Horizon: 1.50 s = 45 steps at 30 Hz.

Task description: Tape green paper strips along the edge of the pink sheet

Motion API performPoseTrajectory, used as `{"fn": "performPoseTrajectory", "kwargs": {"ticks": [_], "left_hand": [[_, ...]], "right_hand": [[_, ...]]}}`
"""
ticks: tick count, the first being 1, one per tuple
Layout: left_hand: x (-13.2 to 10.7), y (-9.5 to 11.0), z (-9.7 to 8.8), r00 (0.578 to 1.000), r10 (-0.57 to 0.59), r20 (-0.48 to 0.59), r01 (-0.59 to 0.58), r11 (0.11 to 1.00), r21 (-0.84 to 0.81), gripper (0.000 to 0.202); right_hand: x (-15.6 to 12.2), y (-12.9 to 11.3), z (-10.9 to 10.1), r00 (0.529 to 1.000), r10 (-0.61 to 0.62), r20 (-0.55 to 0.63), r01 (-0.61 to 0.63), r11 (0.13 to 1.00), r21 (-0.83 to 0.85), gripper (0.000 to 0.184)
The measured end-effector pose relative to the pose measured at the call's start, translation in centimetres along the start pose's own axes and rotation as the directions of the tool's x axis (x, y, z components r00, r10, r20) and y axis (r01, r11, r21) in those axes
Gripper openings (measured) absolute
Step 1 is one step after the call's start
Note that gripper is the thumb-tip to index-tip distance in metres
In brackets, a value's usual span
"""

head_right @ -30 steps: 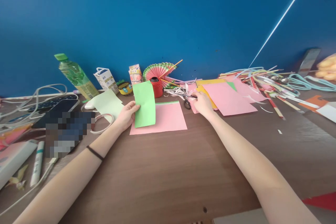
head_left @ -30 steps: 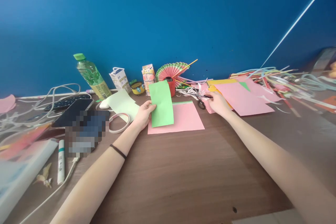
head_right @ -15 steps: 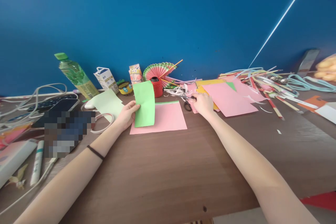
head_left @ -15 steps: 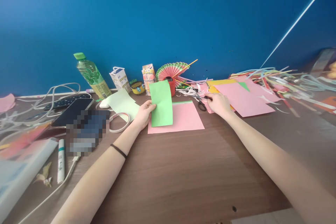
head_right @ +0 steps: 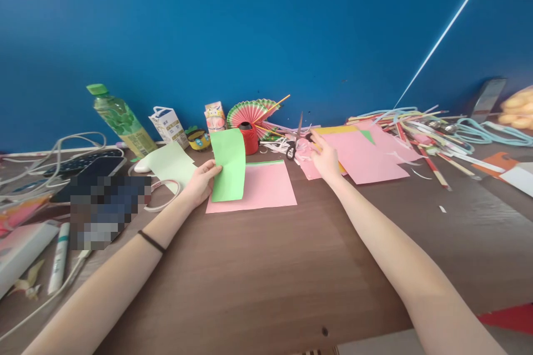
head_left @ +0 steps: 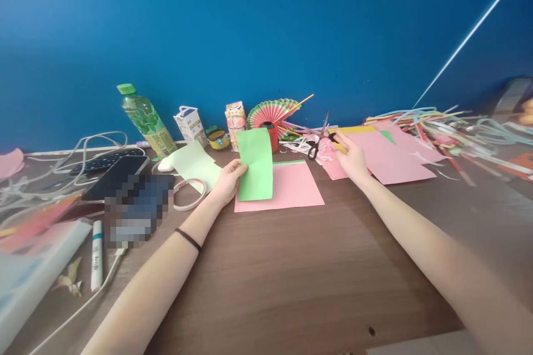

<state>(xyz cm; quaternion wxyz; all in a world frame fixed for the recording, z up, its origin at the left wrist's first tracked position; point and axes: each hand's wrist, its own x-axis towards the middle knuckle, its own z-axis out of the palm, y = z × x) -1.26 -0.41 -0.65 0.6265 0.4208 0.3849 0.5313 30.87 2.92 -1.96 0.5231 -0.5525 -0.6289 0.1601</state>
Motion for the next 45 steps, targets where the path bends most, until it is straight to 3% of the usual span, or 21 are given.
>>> {"fn": "performPoseTrajectory", "kwargs": {"ticks": [4,10,16,19,22,26,28,36,38,45], "left_hand": [[0.0,0.1,0.0,1.0,-0.005,0.001,0.005,1.0,-0.001,0.019],[0.1,0.0,-0.2,1.0,0.007,0.002,-0.007,1.0,-0.012,0.017],[0.2,-0.2,-0.3,0.999,0.041,0.007,-0.041,0.997,-0.062,0.015],[0.1,0.0,-0.3,0.999,0.041,-0.012,-0.042,0.994,-0.1,0.013],[0.1,0.2,-0.4,0.999,0.023,-0.042,-0.029,0.989,-0.148,0.01],[0.4,0.3,-0.8,0.996,0.006,-0.091,-0.025,0.976,-0.216,0.008],[0.5,0.4,-0.9,0.994,0.014,-0.108,-0.039,0.97,-0.24,0.009],[0.6,0.5,-0.9,0.987,-0.006,-0.163,-0.044,0.951,-0.307,0.012],[0.6,0.6,-0.9,0.987,-0.01,-0.161,-0.042,0.949,-0.313,0.011],[0.7,0.5,-1.0,0.991,0.001,-0.135,-0.04,0.957,-0.286,0.008]], "right_hand": [[0.3,-0.1,0.2,0.999,-0.022,-0.034,0.022,1.0,0.008,0.076],[-0.3,-2.3,0.5,0.997,-0.069,0.034,0.072,0.994,-0.077,0.076],[-0.6,-3.4,1.1,0.993,0.1,-0.065,-0.101,0.995,-0.023,0.065],[-0.8,-3.9,1.6,0.981,0.171,0.094,-0.183,0.974,0.134,0.052],[-1.5,-5.5,1.8,0.909,0.122,0.398,-0.236,0.938,0.254,0.042],[-2.7,-8.1,1.7,0.688,0.093,0.72,-0.251,0.961,0.116,0.033],[-3.1,-8.8,1.7,0.619,0.103,0.779,-0.208,0.977,0.036,0.032],[-4.0,-9.7,2.0,0.531,0.052,0.846,-0.161,0.986,0.04,0.033],[-4.3,-10.1,2.1,0.535,0.046,0.844,-0.159,0.986,0.047,0.033],[-5.1,-10.1,3.5,0.654,0.058,0.754,-0.168,0.983,0.07,0.029]]}}
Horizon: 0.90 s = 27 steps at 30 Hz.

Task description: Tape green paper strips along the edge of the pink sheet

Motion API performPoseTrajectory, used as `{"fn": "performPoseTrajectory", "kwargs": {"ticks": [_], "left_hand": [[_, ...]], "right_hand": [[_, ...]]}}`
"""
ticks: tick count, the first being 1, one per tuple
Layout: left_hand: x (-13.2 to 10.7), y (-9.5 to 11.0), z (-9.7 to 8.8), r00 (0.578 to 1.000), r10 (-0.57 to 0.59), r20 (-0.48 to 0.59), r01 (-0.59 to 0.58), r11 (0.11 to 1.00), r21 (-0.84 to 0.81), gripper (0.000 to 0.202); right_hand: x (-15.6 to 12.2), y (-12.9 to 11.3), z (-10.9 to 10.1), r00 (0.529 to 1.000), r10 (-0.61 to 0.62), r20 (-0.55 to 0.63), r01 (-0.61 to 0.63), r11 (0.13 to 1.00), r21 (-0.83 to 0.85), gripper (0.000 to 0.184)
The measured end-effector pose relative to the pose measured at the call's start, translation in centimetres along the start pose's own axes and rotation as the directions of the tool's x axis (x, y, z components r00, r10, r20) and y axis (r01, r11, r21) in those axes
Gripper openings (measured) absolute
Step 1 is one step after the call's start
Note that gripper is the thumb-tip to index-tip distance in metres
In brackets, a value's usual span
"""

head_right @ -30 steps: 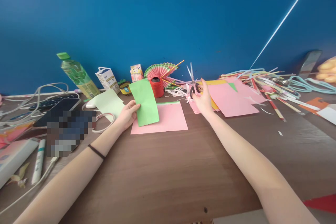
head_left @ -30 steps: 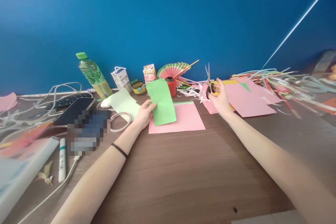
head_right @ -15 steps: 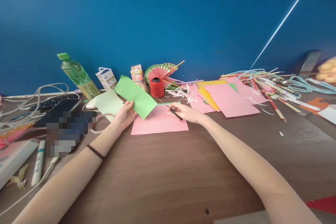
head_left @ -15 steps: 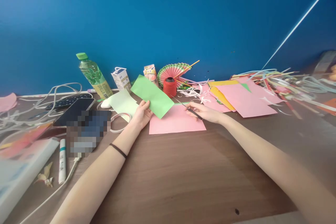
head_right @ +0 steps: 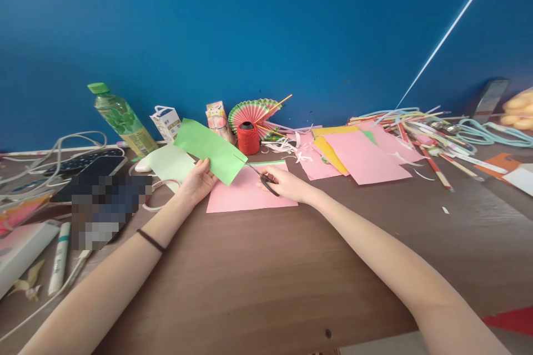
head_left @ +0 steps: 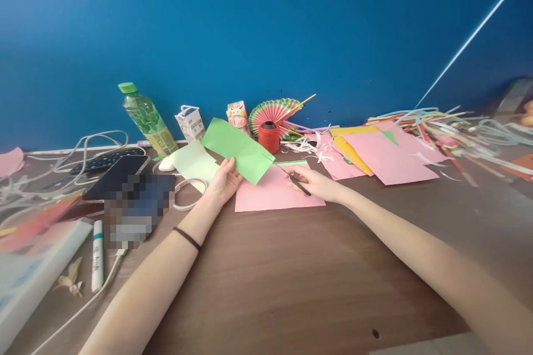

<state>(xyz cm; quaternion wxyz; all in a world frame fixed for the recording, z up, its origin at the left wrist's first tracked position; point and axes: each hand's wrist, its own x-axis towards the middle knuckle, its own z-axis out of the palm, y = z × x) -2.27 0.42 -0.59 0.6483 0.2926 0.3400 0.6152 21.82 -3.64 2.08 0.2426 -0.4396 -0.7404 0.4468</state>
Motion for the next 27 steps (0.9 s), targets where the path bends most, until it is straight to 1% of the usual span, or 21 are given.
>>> {"fn": "performPoseTrajectory", "kwargs": {"ticks": [4,10,14,17,19,23,27], "left_hand": [[-0.05,0.0,0.11,1.0,-0.012,0.007,0.012,0.999,-0.035,0.008],[0.06,-0.16,-0.09,1.0,0.001,0.031,-0.001,1.0,-0.011,0.008],[0.12,-0.23,-0.19,0.999,0.004,0.05,-0.003,1.0,-0.009,0.01],[0.1,-0.23,-0.11,0.999,-0.004,0.04,0.004,1.0,-0.01,0.007],[0.08,-0.23,-0.07,0.999,-0.011,0.036,0.012,1.0,-0.027,0.009],[0.11,-0.24,-0.11,0.999,-0.013,0.048,0.014,1.0,-0.022,0.009],[0.11,-0.24,-0.14,0.998,-0.012,0.055,0.013,1.0,-0.02,0.009]], "right_hand": [[0.55,0.61,0.55,0.998,-0.013,-0.065,0.017,0.998,0.061,0.026],[0.84,0.83,0.8,0.994,-0.033,-0.1,0.038,0.998,0.048,0.027],[0.88,0.98,0.81,0.994,-0.032,-0.101,0.037,0.998,0.052,0.026],[0.91,0.96,0.86,0.995,-0.021,-0.102,0.027,0.998,0.055,0.025],[0.91,0.89,0.92,0.995,-0.016,-0.102,0.023,0.998,0.063,0.025],[0.9,0.78,0.98,0.993,-0.004,-0.12,0.013,0.997,0.079,0.027],[0.85,0.73,0.96,0.994,0.006,-0.105,0.005,0.995,0.102,0.027]]}}
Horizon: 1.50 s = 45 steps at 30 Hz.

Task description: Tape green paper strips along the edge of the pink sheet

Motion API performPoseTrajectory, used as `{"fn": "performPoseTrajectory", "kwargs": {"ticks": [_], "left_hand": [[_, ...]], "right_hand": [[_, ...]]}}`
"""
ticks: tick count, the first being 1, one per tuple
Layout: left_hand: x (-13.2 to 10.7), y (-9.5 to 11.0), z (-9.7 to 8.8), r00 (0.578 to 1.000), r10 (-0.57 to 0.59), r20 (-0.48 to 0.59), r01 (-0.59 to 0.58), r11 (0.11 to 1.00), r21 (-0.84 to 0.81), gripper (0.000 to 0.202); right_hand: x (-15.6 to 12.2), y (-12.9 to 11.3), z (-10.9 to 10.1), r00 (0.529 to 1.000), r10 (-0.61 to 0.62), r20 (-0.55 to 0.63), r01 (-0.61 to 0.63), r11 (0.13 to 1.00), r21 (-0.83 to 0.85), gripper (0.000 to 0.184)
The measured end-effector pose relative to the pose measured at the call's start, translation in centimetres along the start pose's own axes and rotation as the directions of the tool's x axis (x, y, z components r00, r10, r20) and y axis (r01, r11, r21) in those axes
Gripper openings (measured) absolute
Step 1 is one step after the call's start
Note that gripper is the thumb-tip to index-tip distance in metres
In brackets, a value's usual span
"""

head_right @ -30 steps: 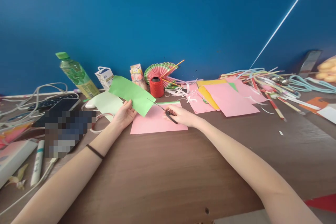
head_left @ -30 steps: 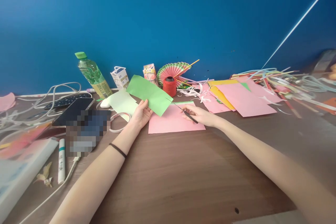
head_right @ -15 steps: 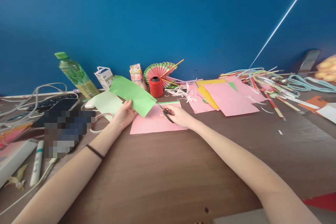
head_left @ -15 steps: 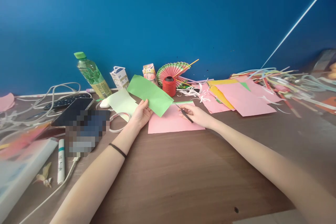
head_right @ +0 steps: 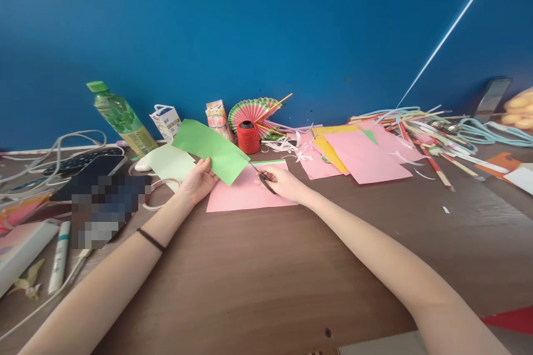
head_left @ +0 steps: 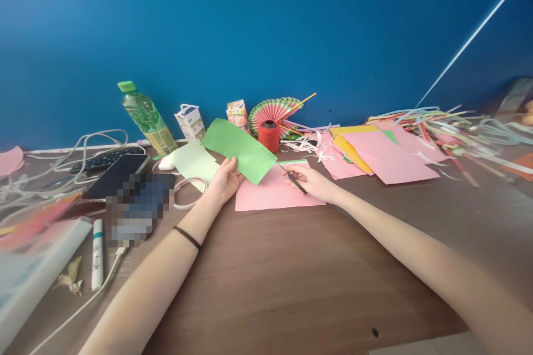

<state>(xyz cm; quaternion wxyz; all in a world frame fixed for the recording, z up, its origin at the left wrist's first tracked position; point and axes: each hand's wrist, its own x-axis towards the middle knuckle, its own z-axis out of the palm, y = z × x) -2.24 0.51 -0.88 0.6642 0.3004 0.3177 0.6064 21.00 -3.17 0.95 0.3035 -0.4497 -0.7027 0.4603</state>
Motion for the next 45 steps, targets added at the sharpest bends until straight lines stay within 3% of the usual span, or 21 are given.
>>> {"fn": "performPoseTrajectory", "kwargs": {"ticks": [14,45], "left_hand": [[-0.28,0.15,0.23,1.0,-0.016,0.022,0.016,1.0,-0.017,0.014],[-0.25,0.18,0.28,1.0,-0.013,0.004,0.013,1.0,-0.019,0.014]], "right_hand": [[-0.05,-0.24,-0.03,1.0,-0.019,0.005,0.018,0.997,0.077,0.031],[-0.17,-0.51,-0.55,1.0,-0.006,-0.014,0.006,1.0,-0.007,0.028]]}}
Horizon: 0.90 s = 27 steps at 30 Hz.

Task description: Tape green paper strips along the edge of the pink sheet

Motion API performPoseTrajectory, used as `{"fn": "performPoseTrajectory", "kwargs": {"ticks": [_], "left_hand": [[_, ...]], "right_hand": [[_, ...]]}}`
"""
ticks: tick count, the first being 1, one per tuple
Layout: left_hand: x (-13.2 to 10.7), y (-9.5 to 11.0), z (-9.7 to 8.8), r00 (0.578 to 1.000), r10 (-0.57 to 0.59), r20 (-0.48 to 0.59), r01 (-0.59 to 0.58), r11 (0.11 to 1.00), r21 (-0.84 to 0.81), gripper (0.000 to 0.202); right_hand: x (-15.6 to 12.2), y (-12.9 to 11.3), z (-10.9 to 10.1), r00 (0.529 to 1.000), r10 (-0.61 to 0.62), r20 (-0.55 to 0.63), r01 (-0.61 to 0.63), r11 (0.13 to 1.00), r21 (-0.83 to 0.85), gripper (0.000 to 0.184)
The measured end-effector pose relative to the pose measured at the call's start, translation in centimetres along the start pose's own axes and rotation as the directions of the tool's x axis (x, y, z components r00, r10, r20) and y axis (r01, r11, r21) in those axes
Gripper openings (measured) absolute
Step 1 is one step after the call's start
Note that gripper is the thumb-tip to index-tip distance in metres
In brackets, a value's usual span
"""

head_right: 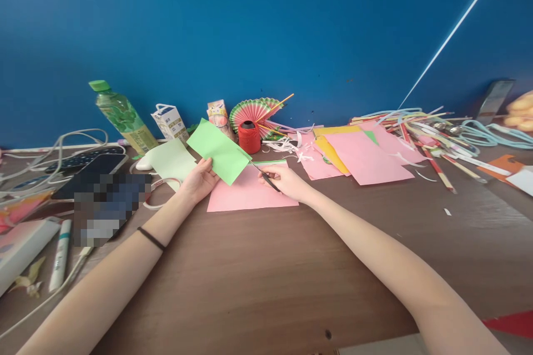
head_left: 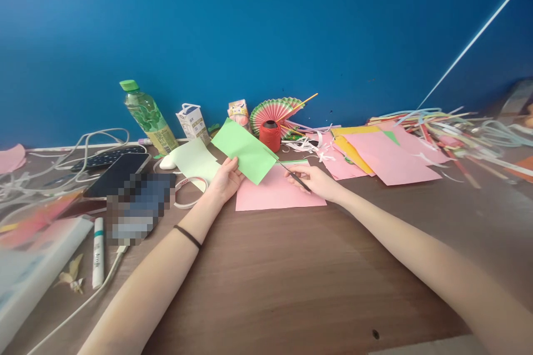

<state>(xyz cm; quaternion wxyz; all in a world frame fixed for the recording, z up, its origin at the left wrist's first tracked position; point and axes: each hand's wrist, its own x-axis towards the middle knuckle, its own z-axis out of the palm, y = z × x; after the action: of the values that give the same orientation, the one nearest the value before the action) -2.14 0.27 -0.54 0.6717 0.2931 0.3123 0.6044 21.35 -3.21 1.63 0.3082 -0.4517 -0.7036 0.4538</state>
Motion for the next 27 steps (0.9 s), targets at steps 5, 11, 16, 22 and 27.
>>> {"fn": "performPoseTrajectory", "kwargs": {"ticks": [5,11,16,22,27], "left_hand": [[-0.1,0.0,0.1,1.0,0.005,-0.001,-0.005,1.0,-0.005,0.015],[-0.1,0.0,0.1,1.0,0.007,-0.013,-0.007,1.0,-0.007,0.015],[-0.1,0.0,0.2,1.0,0.007,-0.015,-0.007,1.0,0.006,0.015],[0.0,-0.1,0.0,1.0,0.009,-0.005,-0.009,0.999,0.032,0.014],[0.2,-0.2,-0.2,1.0,0.017,0.002,-0.017,1.0,0.021,0.016]], "right_hand": [[0.0,0.3,-0.1,1.0,-0.008,0.0,0.008,1.0,0.015,0.03],[0.2,0.9,-0.1,1.0,-0.013,0.019,0.012,0.998,0.065,0.031],[0.4,1.4,-0.2,0.998,-0.023,0.066,0.012,0.987,0.163,0.028],[0.2,1.2,-0.4,0.996,-0.018,0.092,-0.003,0.974,0.227,0.019],[0.0,0.8,-0.5,0.996,0.006,0.094,-0.027,0.974,0.223,0.015]]}}
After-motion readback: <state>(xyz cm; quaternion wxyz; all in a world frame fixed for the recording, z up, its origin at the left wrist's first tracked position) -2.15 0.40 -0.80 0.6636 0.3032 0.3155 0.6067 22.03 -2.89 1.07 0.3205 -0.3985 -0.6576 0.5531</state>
